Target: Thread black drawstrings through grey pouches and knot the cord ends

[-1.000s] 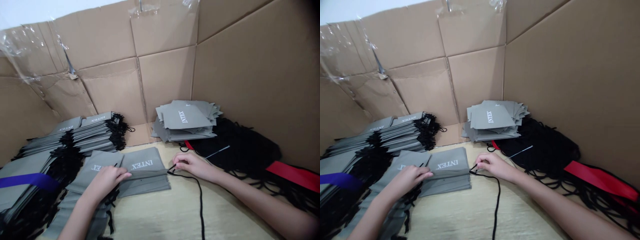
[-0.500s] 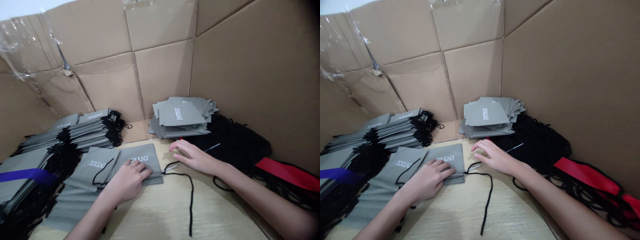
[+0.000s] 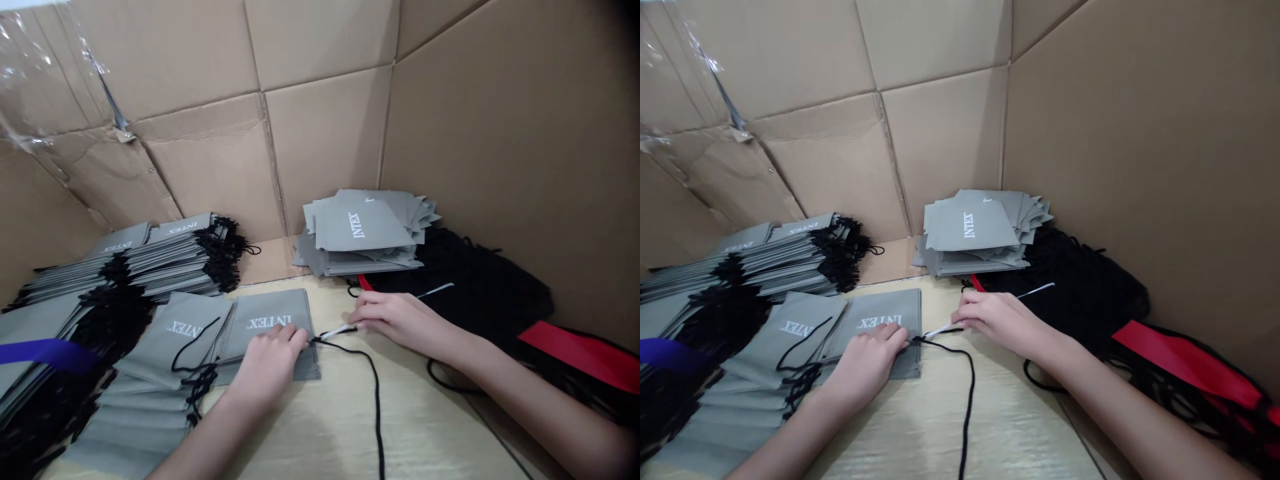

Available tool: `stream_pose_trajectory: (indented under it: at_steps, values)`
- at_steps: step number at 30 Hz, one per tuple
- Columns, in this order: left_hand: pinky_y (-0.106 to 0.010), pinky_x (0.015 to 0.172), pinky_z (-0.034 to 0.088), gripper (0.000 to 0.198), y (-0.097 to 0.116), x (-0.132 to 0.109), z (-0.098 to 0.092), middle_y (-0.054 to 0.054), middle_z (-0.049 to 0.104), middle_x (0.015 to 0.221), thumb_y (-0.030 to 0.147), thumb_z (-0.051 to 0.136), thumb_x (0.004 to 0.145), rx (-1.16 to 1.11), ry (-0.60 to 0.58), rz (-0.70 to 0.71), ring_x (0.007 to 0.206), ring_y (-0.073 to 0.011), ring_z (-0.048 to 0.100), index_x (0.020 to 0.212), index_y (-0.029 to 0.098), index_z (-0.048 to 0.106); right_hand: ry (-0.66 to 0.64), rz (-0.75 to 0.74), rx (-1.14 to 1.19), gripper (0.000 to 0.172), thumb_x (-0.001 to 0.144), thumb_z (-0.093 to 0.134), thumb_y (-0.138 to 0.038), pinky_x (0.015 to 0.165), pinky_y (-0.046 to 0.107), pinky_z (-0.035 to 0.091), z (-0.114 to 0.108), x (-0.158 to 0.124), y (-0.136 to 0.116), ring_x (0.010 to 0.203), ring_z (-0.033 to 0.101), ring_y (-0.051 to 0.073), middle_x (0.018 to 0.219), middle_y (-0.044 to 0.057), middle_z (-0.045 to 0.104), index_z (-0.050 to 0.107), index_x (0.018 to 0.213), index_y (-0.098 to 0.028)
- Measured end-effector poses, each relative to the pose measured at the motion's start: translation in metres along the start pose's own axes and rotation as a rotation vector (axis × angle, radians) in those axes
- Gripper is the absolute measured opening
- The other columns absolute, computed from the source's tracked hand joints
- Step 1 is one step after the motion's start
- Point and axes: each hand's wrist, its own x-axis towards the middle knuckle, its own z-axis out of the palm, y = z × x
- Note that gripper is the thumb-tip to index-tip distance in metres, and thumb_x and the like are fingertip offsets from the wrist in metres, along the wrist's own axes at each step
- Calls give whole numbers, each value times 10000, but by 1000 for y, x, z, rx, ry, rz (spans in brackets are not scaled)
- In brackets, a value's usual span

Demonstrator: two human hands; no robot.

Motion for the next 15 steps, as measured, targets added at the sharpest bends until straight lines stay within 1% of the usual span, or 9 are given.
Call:
stream_pose_trajectory:
  at_steps: [3, 5, 9, 13, 15]
  values:
    - [-242, 688, 436, 261, -7, -6, -1, -29, 643, 920, 144, 345, 902, -182, 27, -81, 854, -175, 604, 1005, 256, 557, 104, -34, -7, 241, 904, 431, -262, 626, 229, 425, -1, -1, -9, 741, 592, 135, 880, 10, 625, 662, 968, -263]
    - [-232, 714, 428, 284, -10, -10, -2, -19, 657, 925, 151, 333, 905, -318, 67, -98, 850, -164, 609, 1040, 272, 552, 151, -58, -34, 253, 906, 422, -240, 623, 217, 426, 1, -1, -15, 740, 590, 128, 859, 14, 628, 666, 973, -257]
    - [-235, 686, 413, 237, -11, -14, -2, -10, 668, 872, 228, 346, 909, -508, 139, -83, 779, -170, 611, 974, 250, 573, 238, -89, -120, 286, 906, 397, -190, 608, 210, 433, 3, -2, -20, 717, 589, 124, 832, 23, 635, 673, 956, -245]
    - [-230, 656, 389, 228, -12, -13, -4, -14, 651, 785, 254, 370, 904, -613, 161, -108, 719, -167, 588, 895, 220, 596, 282, -121, -134, 289, 903, 397, -172, 611, 208, 443, 3, -2, -22, 718, 591, 125, 823, 31, 642, 676, 946, -235]
    - [-222, 649, 379, 232, -14, -11, -5, -11, 645, 763, 260, 380, 903, -689, 148, -107, 705, -158, 575, 871, 206, 603, 304, -135, -124, 283, 904, 403, -174, 602, 204, 444, 3, -2, -23, 708, 587, 121, 812, 31, 642, 677, 950, -230]
